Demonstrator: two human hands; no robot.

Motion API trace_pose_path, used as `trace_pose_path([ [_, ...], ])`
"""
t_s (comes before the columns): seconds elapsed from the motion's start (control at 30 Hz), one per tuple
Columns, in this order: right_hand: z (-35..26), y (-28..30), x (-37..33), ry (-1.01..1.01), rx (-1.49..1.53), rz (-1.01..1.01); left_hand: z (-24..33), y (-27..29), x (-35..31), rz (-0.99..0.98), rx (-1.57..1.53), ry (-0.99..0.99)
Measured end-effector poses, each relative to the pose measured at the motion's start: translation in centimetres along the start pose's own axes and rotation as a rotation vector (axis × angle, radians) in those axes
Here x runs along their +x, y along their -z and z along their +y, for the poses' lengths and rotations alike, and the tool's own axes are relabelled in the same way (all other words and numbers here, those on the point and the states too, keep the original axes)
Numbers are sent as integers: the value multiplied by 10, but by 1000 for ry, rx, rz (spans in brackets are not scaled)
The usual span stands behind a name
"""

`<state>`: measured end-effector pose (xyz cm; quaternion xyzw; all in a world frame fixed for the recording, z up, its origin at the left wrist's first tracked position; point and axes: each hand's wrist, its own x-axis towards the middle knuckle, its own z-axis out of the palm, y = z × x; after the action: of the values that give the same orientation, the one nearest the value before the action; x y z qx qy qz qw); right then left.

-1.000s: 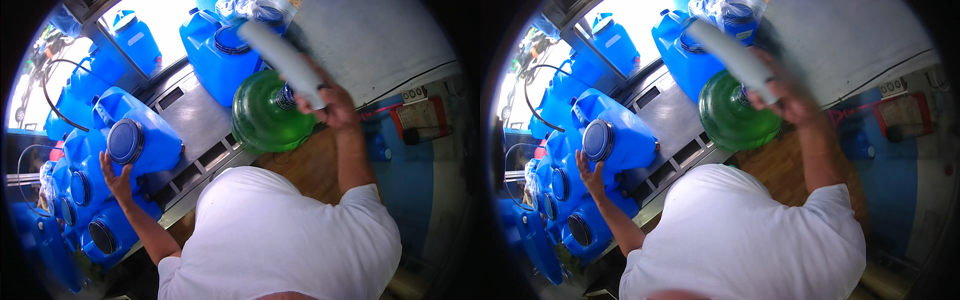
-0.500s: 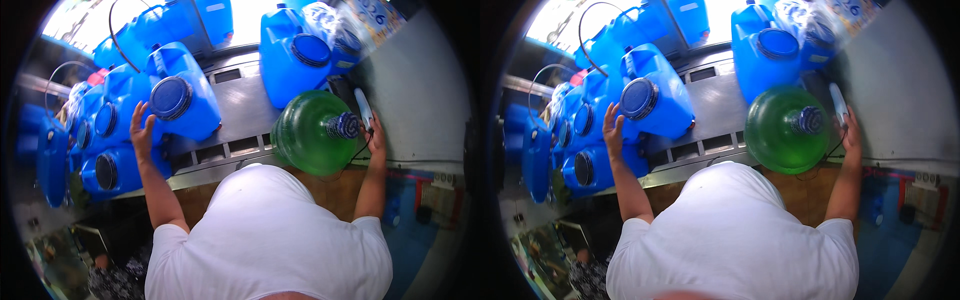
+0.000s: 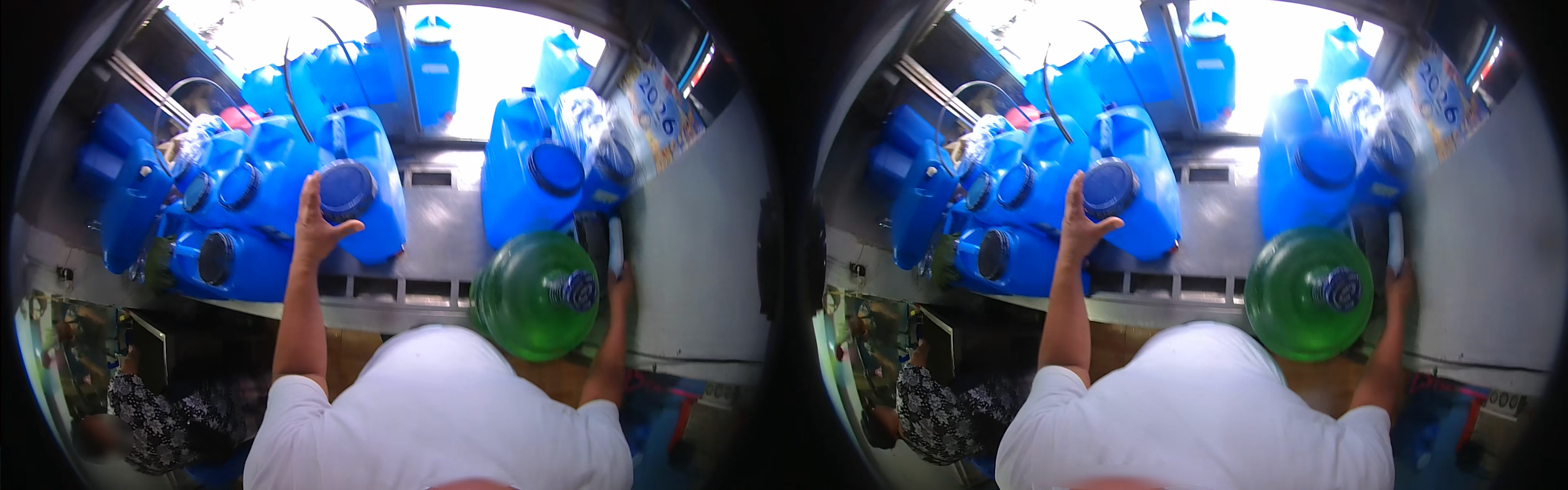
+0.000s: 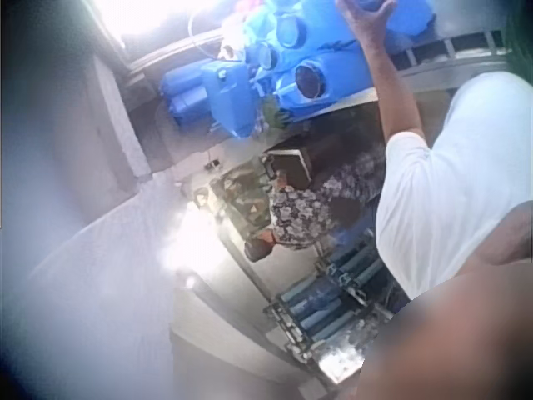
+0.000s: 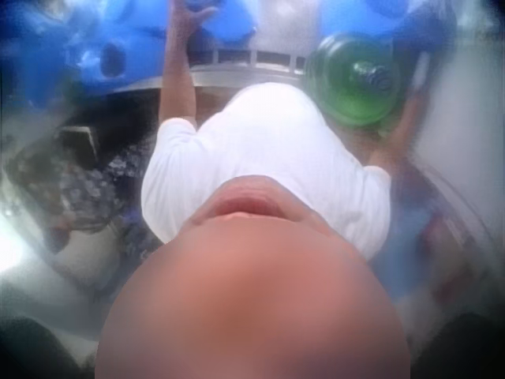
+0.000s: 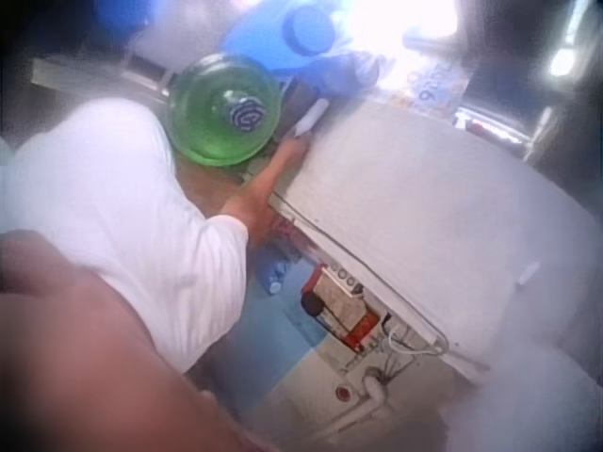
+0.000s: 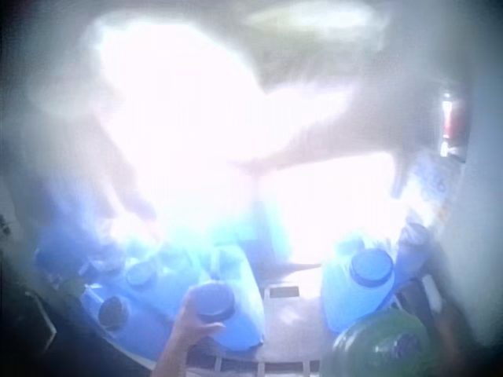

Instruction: The person fills several blue plastic jerrycans and a large clear water bottle with water from a dispenser nozzle. They then carry the filled containers out of the stall and place them on the sidewalk.

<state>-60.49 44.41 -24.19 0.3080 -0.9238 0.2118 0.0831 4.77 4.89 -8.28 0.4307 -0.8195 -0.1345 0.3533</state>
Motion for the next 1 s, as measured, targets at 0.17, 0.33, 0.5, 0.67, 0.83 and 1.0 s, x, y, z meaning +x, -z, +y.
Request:
trace_pose_path([
  [0.17, -42, 57, 3, 3, -218, -140, -26, 42, 12, -130, -420, 377],
  [0.33, -209, 159, 36, 179, 287, -171, -2, 24, 20, -4, -117, -22],
  [0.5, -435, 194, 50, 790, 215, -325, -45, 31, 35, -207, -471, 36],
  [0.67, -603, 102, 45, 1074, 127, -481, -51, 76, 56, -148, -138, -44],
  [0.83, -729, -28, 48, 1022, 444, -683, 16, 27, 52, -358, 155, -122],
  [1.0, -753, -92, 64, 748, 883, -1018, -22, 42, 91, -555, -11, -467],
])
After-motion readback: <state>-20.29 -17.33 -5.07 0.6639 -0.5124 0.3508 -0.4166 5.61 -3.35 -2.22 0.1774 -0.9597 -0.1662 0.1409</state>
